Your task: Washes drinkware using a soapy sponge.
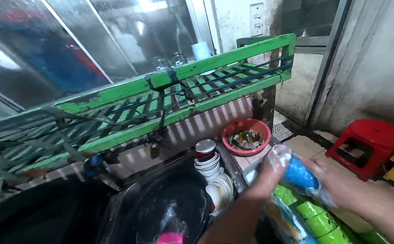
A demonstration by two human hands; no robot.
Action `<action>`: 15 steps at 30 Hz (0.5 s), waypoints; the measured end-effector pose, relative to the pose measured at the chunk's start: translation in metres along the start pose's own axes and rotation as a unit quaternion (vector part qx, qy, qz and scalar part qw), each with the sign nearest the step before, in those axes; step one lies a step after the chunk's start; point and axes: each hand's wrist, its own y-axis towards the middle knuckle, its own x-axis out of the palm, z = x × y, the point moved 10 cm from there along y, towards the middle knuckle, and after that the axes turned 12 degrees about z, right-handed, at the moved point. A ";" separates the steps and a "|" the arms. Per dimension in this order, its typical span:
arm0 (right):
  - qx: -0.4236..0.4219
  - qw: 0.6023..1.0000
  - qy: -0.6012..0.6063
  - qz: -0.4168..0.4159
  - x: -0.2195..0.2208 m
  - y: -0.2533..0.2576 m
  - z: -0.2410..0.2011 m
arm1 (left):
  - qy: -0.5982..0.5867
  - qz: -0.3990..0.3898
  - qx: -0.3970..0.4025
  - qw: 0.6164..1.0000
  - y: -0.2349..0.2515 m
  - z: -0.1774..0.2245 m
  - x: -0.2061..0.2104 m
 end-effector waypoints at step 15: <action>0.027 0.993 0.052 -0.099 0.056 -0.019 -0.067 | 0.122 0.063 0.088 0.987 -0.020 -0.024 -0.116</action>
